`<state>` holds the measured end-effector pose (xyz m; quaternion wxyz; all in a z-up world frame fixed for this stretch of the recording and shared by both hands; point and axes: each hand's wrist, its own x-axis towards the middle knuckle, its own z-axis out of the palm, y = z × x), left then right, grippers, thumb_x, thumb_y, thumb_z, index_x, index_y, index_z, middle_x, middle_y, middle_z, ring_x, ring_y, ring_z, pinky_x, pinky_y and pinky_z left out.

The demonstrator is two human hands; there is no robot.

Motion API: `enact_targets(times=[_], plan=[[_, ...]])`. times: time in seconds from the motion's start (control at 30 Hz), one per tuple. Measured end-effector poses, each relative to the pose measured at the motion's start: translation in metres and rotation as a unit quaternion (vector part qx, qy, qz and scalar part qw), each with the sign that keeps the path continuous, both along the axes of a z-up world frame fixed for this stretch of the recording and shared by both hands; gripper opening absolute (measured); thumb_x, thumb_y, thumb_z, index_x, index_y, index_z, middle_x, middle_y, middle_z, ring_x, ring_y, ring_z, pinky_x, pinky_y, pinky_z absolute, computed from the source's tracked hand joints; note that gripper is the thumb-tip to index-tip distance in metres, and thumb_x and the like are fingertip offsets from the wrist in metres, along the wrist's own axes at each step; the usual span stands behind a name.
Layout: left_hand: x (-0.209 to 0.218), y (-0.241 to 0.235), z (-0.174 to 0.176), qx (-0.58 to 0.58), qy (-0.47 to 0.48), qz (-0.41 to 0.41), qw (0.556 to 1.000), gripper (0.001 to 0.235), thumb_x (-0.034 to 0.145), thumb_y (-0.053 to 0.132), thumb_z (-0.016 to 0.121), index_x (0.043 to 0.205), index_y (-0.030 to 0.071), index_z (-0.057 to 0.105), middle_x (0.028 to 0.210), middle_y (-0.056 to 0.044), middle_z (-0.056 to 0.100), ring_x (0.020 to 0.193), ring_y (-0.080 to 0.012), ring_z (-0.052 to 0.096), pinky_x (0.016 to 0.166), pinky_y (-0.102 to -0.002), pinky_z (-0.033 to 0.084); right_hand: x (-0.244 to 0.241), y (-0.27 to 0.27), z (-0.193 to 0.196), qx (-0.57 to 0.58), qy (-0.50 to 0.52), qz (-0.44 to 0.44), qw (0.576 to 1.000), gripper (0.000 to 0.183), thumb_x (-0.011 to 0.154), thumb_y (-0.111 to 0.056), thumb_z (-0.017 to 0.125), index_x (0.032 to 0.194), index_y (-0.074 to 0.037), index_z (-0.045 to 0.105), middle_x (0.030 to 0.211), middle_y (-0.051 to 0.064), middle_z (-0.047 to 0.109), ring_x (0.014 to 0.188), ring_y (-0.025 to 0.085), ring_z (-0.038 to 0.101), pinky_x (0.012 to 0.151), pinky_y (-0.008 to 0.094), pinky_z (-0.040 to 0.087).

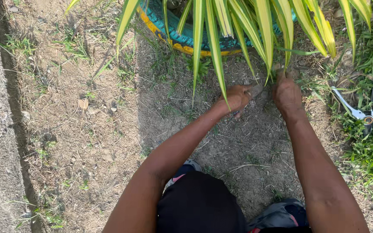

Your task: The person clears weeds from the soil around the base of a potted plant using a small handheld knife and their hands.

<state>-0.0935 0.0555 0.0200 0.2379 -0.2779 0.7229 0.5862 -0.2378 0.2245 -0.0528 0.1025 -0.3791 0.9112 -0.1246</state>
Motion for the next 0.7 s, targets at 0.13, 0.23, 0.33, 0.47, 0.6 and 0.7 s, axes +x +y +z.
enact_targets(times=[0.13, 0.23, 0.33, 0.47, 0.6, 0.7], plan=[[-0.02, 0.008, 0.026, 0.015, -0.05, 0.058, 0.997, 0.049, 0.083, 0.01, 0.051, 0.131, 0.008, 0.063, 0.085, -0.017, 0.073, 0.055, -0.024, 0.07, 0.056, -0.042, 0.064, -0.014, 0.001, -0.008, 0.156, 0.011, 0.036, 0.987, 0.023, 0.12, -0.019, 0.04, 0.135, -0.01, 0.055, 0.112, 0.025, 0.067, 0.081, 0.04, 0.071, 0.065, 0.052, 0.059], [-0.035, 0.03, 0.028, -0.086, -0.061, -0.033, 0.994, 0.034, 0.09, 0.015, 0.053, 0.113, -0.002, 0.071, 0.085, -0.026, 0.081, 0.066, -0.0301, 0.079, 0.066, -0.04, 0.064, -0.029, 0.003, -0.01, 0.147, -0.055, 0.045, 0.987, 0.033, 0.111, -0.034, 0.052, 0.135, -0.012, 0.054, 0.093, 0.025, 0.071, 0.076, 0.041, 0.069, 0.063, 0.052, 0.055], [-0.054, 0.043, 0.003, -0.1, -0.039, -0.021, 0.994, 0.029, 0.084, 0.015, 0.058, 0.101, -0.002, 0.074, 0.092, -0.028, 0.078, 0.08, -0.0357, 0.078, 0.072, -0.046, 0.061, -0.037, 0.014, -0.016, 0.055, -0.019, 0.109, 0.992, 0.047, 0.103, -0.022, 0.056, 0.149, -0.012, 0.051, 0.087, 0.024, 0.069, 0.068, 0.041, 0.067, 0.054, 0.052, 0.053], [-0.088, 0.039, -0.045, -0.175, -0.023, -0.067, 0.982, 0.034, 0.082, 0.018, 0.06, 0.106, -0.002, 0.074, 0.106, -0.028, 0.073, 0.099, -0.0402, 0.072, 0.082, -0.047, 0.06, -0.042, 0.019, -0.03, 0.076, -0.052, 0.096, 0.991, 0.025, 0.104, -0.026, 0.06, 0.122, -0.009, 0.061, 0.089, 0.023, 0.07, 0.074, 0.041, 0.07, 0.062, 0.051, 0.056], [-0.033, 0.016, -0.064, -0.196, 0.055, -0.11, 0.973, 0.043, 0.095, 0.027, 0.055, 0.134, 0.01, 0.06, 0.112, -0.024, 0.072, 0.1, -0.0426, 0.071, 0.087, -0.051, 0.056, -0.041, 0.021, -0.03, 0.03, -0.046, 0.097, 0.994, 0.024, 0.098, -0.022, 0.062, 0.115, -0.005, 0.063, 0.096, 0.022, 0.07, 0.074, 0.04, 0.07, 0.063, 0.05, 0.058], [-0.011, 0.006, -0.08, -0.203, 0.189, -0.059, 0.959, 0.04, 0.103, 0.032, 0.052, 0.142, 0.021, 0.057, 0.12, -0.021, 0.07, 0.098, -0.0425, 0.071, 0.085, -0.051, 0.057, -0.037, 0.013, -0.025, -0.023, -0.017, 0.11, 0.994, 0.032, 0.093, -0.021, 0.066, 0.12, -0.003, 0.062, 0.096, 0.025, 0.069, 0.079, 0.043, 0.069, 0.069, 0.052, 0.058]])
